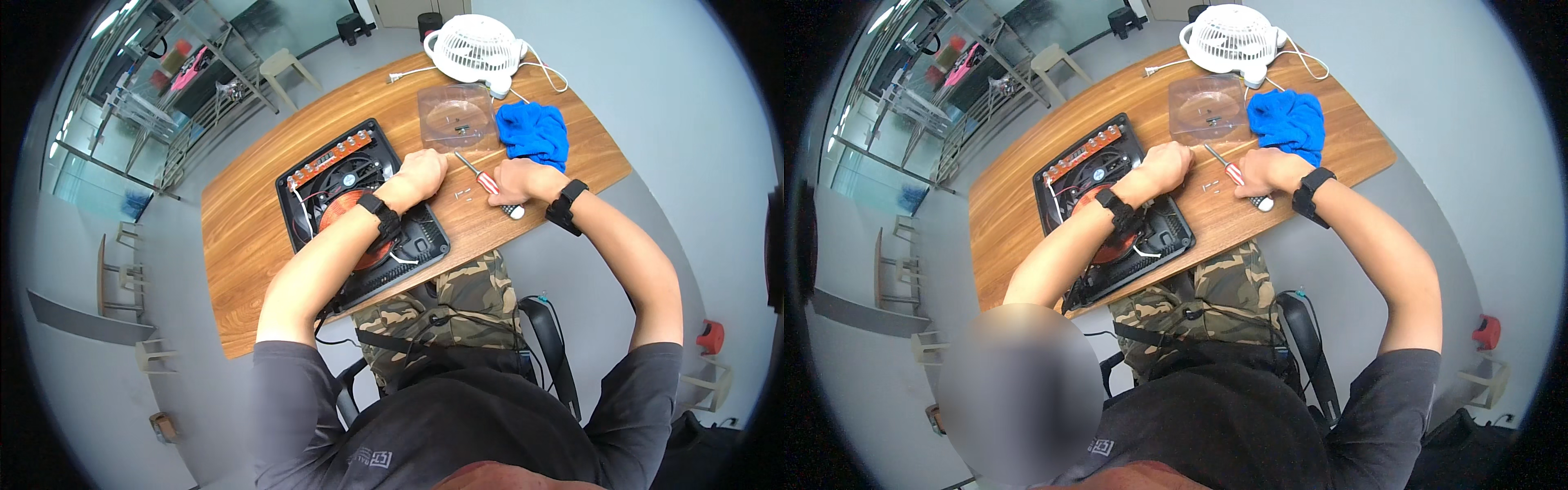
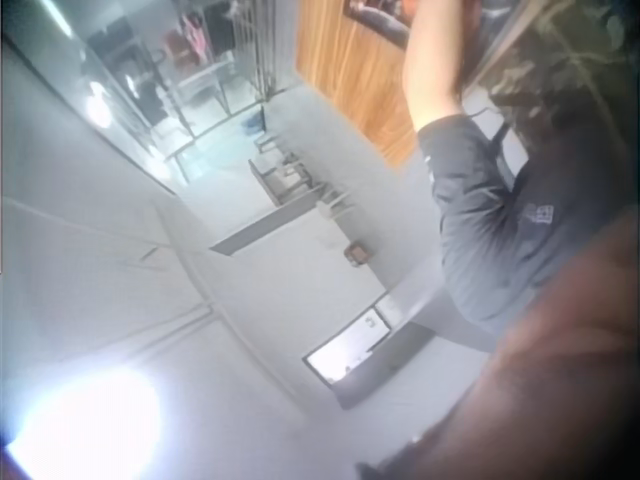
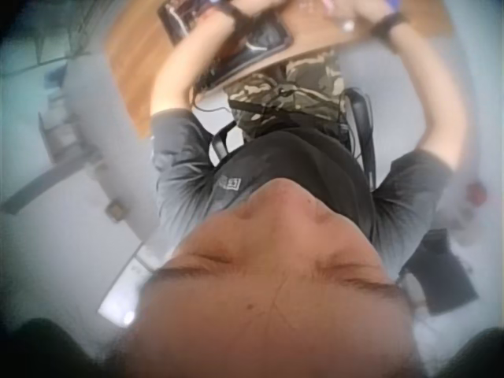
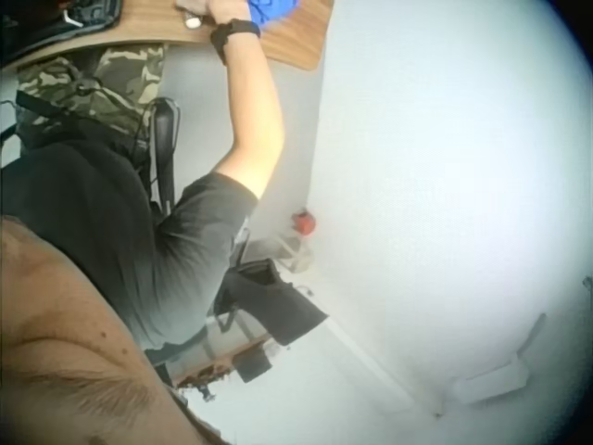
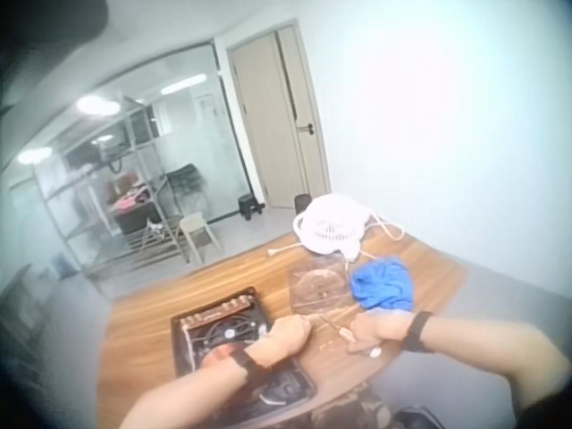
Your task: The person uses a screwdriver to tighten screws on a circuit board and then places it into an electronic device on a wooden table.
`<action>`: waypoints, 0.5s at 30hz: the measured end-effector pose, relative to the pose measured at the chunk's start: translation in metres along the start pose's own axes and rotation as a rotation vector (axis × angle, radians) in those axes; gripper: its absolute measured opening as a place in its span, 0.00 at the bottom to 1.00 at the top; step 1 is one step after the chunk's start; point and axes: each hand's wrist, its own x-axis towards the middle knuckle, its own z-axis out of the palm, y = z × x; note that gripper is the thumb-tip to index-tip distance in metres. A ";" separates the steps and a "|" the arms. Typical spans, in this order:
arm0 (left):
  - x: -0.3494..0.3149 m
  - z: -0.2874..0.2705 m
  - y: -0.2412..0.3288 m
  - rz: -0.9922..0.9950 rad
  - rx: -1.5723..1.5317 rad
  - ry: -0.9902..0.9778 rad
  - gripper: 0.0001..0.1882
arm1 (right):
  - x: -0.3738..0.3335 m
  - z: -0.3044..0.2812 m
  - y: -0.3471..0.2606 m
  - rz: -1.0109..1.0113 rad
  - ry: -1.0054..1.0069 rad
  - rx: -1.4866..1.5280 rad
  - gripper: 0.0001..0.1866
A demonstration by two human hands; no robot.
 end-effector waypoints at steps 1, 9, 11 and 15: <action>-0.001 -0.002 -0.002 0.005 0.013 0.013 0.07 | 0.000 -0.002 0.000 0.011 -0.006 0.004 0.27; -0.038 -0.061 -0.039 -0.042 -0.255 0.264 0.09 | -0.019 -0.066 -0.009 0.056 0.177 -0.111 0.25; -0.055 -0.060 -0.068 -0.009 -0.333 0.437 0.08 | -0.020 -0.088 -0.010 -0.004 0.266 -0.106 0.25; -0.100 -0.096 -0.092 -0.231 -0.479 0.453 0.10 | -0.004 -0.124 -0.020 -0.172 0.467 -0.102 0.23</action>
